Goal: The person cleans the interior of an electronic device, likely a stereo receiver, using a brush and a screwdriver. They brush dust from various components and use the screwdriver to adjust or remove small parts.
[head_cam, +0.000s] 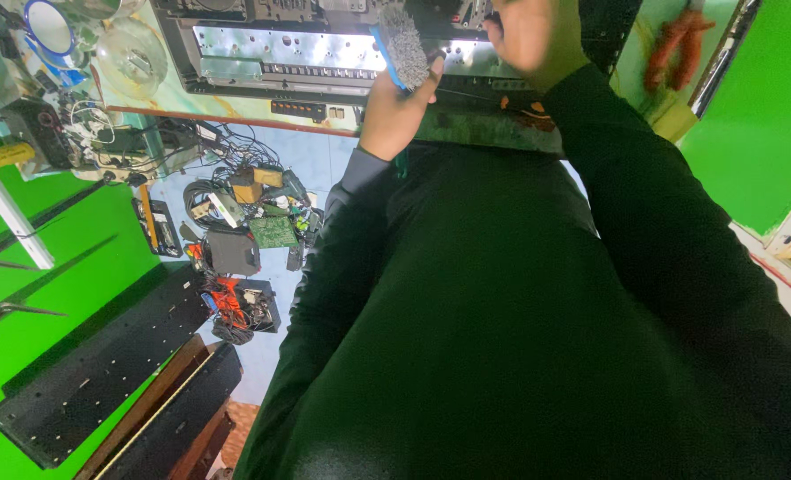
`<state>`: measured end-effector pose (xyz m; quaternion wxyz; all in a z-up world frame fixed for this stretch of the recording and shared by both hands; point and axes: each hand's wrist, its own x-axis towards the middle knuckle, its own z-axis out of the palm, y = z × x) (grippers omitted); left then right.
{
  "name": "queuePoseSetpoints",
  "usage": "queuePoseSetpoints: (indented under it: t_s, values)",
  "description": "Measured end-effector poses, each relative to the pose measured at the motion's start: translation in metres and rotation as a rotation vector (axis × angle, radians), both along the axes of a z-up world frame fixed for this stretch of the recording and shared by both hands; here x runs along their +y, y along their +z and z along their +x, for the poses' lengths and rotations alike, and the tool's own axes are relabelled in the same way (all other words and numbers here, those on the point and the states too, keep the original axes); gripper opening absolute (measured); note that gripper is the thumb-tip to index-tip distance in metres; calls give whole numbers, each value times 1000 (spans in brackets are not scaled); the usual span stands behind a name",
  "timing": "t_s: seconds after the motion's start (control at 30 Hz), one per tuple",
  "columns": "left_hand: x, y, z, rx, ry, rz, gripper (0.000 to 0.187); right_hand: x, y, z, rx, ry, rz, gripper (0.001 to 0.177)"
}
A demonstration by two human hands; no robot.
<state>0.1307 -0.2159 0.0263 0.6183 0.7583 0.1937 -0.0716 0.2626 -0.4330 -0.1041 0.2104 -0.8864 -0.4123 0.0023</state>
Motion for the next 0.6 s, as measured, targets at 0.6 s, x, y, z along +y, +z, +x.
queuePoseSetpoints:
  t_s: [0.6]
  values:
    - [-1,1,-6,-32,41,-33,28,-2,-27,-6,-15,-3,104,18]
